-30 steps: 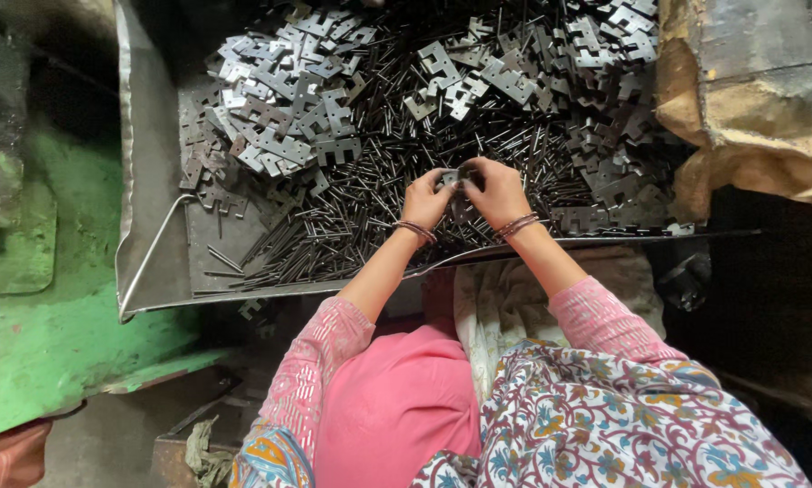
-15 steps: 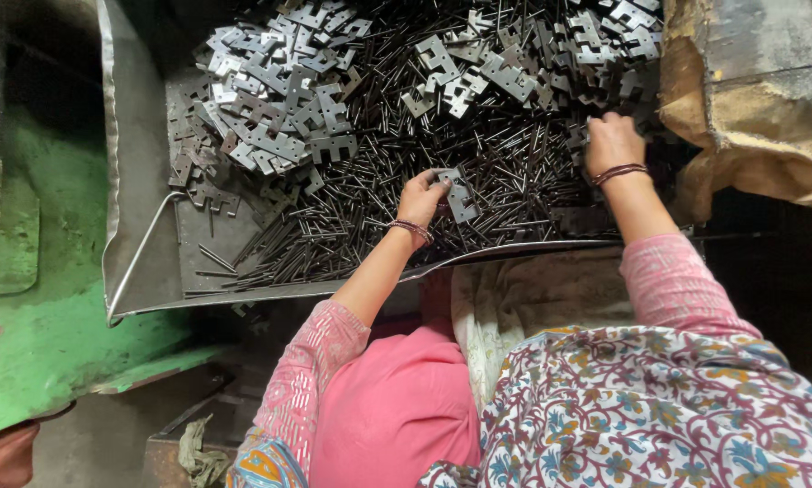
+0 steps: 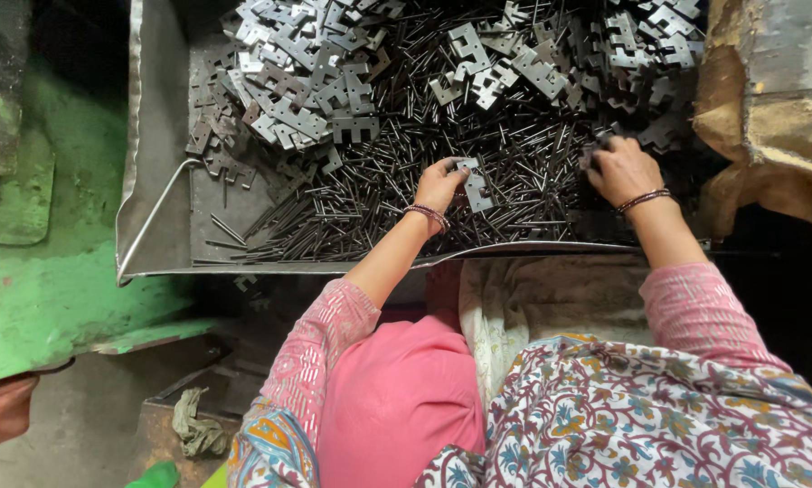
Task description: The person repeatedly picks small metal plates and pins from a metal tray and inserts the pins into the plates by hand. The assembled units are placed back into the same tray. The task continues throughout the clip with no visible change in the overall pile.
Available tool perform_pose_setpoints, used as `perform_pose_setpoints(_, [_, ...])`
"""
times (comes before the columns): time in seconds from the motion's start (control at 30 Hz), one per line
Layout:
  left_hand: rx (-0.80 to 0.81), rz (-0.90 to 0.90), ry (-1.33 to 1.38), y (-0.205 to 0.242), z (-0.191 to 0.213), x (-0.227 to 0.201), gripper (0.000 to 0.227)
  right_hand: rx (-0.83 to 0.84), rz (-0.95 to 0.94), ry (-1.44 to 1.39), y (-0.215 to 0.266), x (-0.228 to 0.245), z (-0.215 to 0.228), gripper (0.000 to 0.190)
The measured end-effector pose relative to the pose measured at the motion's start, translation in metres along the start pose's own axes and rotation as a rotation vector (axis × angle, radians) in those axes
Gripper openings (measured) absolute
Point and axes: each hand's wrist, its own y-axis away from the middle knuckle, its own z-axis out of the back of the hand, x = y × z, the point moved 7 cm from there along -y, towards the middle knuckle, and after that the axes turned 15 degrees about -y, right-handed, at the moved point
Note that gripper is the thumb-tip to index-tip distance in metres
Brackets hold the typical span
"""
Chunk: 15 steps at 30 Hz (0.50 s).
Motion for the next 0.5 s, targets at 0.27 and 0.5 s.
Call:
perform_pose_setpoints(0.27, [-0.016,-0.019,0.044,-0.011,0.002,0.011,0.022,-0.200,0.203,-0.322,0.022,0.124,0.068,0.020])
perform_pose_setpoints(0.5, [0.007,0.007,-0.020,-0.025,-0.001,0.029,0.027,0.064,0.695,-0.017,0.003,0.236,0.090,0.026])
